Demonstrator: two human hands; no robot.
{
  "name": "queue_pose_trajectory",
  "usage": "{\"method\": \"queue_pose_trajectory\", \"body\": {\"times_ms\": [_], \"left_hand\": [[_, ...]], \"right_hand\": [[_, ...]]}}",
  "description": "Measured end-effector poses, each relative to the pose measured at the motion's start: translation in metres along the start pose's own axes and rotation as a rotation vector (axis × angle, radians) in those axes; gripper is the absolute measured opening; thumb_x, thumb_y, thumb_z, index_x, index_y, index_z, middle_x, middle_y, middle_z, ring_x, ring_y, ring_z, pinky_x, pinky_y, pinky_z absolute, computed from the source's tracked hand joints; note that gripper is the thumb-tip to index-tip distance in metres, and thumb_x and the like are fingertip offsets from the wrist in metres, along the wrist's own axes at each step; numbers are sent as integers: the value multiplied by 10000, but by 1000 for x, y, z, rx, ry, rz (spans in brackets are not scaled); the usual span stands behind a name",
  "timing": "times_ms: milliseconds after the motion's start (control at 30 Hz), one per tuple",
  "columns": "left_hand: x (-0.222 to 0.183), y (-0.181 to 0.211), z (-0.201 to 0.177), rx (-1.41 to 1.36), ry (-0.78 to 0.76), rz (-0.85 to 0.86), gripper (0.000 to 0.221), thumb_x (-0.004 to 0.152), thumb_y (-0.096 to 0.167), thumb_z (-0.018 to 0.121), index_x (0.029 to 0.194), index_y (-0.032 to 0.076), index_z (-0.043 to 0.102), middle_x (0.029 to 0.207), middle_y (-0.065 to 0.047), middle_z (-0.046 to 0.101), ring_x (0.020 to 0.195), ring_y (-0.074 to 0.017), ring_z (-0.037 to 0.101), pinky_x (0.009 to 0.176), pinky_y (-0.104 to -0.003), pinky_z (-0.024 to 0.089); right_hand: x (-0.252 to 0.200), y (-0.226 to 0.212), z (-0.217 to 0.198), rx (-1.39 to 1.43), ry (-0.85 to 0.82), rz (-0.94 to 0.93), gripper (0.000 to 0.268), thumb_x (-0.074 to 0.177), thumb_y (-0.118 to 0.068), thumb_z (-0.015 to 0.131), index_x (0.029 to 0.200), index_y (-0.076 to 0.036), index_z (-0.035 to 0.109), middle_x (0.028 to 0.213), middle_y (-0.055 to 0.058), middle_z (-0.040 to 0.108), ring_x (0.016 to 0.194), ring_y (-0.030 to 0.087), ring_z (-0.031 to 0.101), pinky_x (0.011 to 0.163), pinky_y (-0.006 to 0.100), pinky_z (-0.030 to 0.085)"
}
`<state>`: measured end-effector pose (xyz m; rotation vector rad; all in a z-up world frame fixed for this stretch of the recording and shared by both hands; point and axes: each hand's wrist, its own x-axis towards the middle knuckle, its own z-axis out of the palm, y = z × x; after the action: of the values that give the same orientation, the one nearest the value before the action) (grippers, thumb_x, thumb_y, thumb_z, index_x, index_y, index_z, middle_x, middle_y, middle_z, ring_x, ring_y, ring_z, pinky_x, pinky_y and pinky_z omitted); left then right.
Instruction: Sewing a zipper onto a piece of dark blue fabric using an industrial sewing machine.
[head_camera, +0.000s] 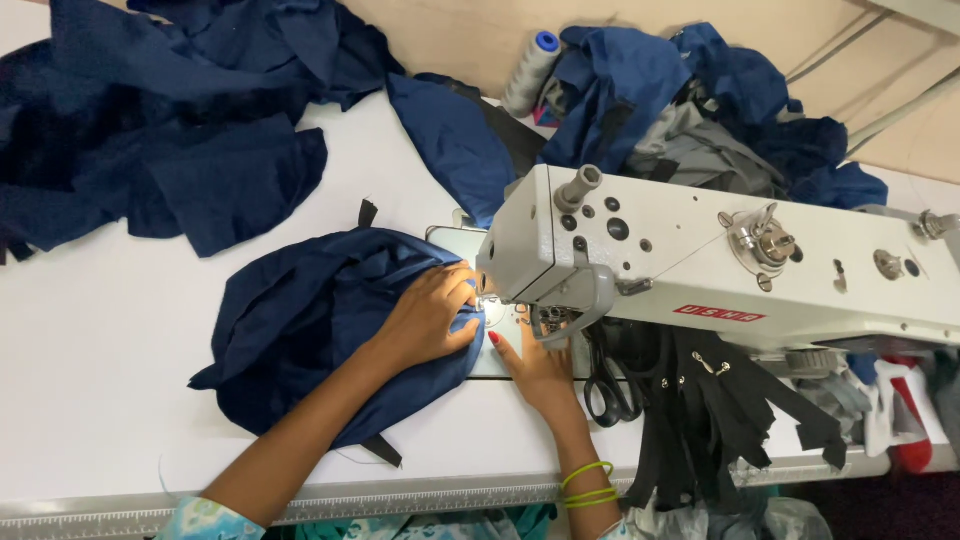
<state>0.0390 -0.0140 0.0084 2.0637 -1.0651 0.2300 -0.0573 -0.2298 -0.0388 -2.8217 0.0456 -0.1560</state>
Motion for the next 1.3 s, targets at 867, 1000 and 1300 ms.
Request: {"method": "queue_pose_trajectory", "body": {"times_ms": [867,1000,1300], "left_hand": [[-162,46,-143,564,-404,-207,596,676,282,768,1226,74,666,1255,-101,657,1283,-296,554,1117,-550,282],[-127,34,-188,648,-251,-227,313,746,160,741,1056,124,732,973,-48,686,1019,-228,643,1169,-471,375],[-60,-11,-158,1156,26,-223,319,895,143,621,1203,93,686,1167,-89,688,1117,-264,650,1084,-461,466]], "right_hand": [[-69,-54,-3,15,70,-116,724,1002,-399,539,1532,54,344,1614,232,334,1539,332,268,1246,543,121],[-73,-86,-7,55,58,-176,772,998,-420,550,1538,77,314,1613,269,314,1537,363,247,1232,576,97],[-72,-124,-10,168,-28,-309,914,976,-583,581,1538,102,358,1649,274,299,1562,379,233,1222,583,119]]}}
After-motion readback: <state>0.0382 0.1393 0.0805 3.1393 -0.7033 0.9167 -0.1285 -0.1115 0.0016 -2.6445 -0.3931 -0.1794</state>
